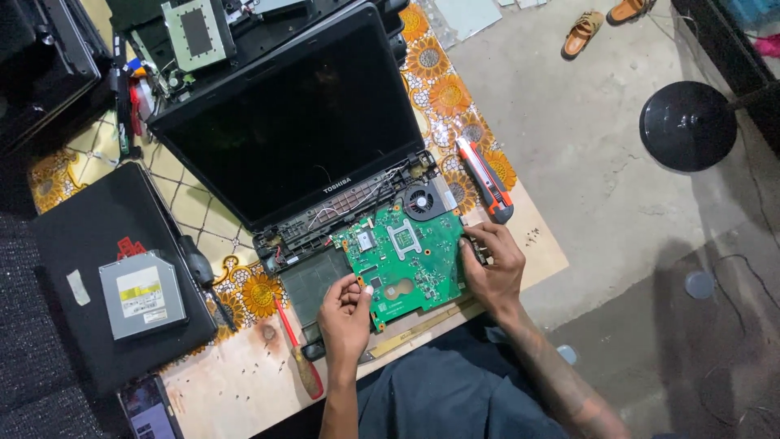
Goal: Cleaning the internal chassis of a laptop with a brush and then installing and connecting the motherboard.
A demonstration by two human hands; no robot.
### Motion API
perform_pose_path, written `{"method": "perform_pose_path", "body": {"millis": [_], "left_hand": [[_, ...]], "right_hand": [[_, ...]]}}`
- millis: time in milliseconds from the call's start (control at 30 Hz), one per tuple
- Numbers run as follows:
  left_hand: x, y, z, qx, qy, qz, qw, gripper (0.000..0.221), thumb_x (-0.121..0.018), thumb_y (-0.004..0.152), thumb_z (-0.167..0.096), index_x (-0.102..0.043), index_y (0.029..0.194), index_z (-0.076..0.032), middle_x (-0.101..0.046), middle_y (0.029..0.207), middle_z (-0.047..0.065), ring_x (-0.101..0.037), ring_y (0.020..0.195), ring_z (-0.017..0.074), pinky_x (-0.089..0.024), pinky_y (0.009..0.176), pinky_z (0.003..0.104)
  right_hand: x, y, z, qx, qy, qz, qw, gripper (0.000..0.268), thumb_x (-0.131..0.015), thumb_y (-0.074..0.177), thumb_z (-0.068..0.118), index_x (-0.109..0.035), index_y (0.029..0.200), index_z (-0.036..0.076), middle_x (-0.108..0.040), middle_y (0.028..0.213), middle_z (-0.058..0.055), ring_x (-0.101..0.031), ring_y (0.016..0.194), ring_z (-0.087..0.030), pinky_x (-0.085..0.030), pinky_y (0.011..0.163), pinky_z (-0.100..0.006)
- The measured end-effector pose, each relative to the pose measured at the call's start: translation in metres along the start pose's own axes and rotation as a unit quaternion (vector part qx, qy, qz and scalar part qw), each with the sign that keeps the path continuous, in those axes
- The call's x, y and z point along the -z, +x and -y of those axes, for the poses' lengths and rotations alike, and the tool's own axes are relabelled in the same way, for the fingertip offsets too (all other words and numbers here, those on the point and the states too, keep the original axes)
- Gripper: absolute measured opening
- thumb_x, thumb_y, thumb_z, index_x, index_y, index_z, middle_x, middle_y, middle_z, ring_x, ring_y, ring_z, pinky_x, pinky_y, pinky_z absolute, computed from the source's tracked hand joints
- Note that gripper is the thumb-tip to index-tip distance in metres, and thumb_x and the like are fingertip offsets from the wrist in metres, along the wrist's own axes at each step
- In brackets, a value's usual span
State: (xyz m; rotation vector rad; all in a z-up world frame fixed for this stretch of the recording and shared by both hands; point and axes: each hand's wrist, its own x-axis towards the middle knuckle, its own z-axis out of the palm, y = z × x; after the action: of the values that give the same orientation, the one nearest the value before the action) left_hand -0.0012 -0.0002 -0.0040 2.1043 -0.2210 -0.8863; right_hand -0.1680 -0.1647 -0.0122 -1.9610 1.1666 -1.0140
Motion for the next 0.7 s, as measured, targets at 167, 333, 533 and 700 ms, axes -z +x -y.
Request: {"method": "perform_pose_path", "body": {"millis": [167, 333, 533, 700], "left_hand": [[-0.001, 0.002, 0.012, -0.043, -0.008, -0.006, 0.999, 0.040, -0.069, 0.086, -0.019, -0.063, 0.123, -0.006, -0.067, 0.095, 0.006, -0.063, 0.081, 0.0149, -0.056, 0.065, 0.028], [0.002, 0.002, 0.010, -0.018, -0.021, -0.007, 1.000, 0.040, -0.068, 0.087, -0.018, -0.062, 0.124, -0.006, -0.065, 0.095, 0.005, -0.062, 0.082, 0.0146, -0.056, 0.068, 0.028], [0.000, 0.002, 0.010, -0.029, -0.023, -0.018, 0.999, 0.040, -0.070, 0.086, -0.018, -0.064, 0.123, -0.004, -0.067, 0.092, 0.006, -0.062, 0.080, 0.0127, -0.056, 0.067, 0.025], [0.000, 0.002, 0.012, -0.035, -0.038, -0.026, 0.998, 0.040, -0.071, 0.084, -0.015, -0.065, 0.122, -0.002, -0.068, 0.092, 0.006, -0.062, 0.079, 0.0118, -0.056, 0.065, 0.023]], "right_hand": [[0.006, 0.005, 0.009, 0.015, 0.009, -0.006, 1.000, 0.013, -0.072, 0.083, 0.006, -0.073, 0.095, 0.002, -0.069, 0.096, -0.015, -0.068, 0.087, -0.023, -0.057, 0.070, -0.032], [0.003, 0.005, 0.011, 0.040, 0.029, -0.003, 0.999, 0.012, -0.073, 0.082, 0.003, -0.072, 0.093, -0.001, -0.070, 0.093, -0.015, -0.068, 0.087, -0.025, -0.058, 0.081, -0.034], [0.005, 0.004, 0.008, 0.042, 0.019, 0.009, 0.999, 0.014, -0.074, 0.082, 0.005, -0.072, 0.094, 0.000, -0.071, 0.093, -0.016, -0.070, 0.087, -0.025, -0.059, 0.081, -0.034], [0.006, 0.006, 0.012, 0.048, 0.026, 0.007, 0.998, 0.013, -0.075, 0.082, 0.004, -0.071, 0.093, -0.001, -0.071, 0.090, -0.016, -0.070, 0.084, -0.025, -0.059, 0.080, -0.034]]}}
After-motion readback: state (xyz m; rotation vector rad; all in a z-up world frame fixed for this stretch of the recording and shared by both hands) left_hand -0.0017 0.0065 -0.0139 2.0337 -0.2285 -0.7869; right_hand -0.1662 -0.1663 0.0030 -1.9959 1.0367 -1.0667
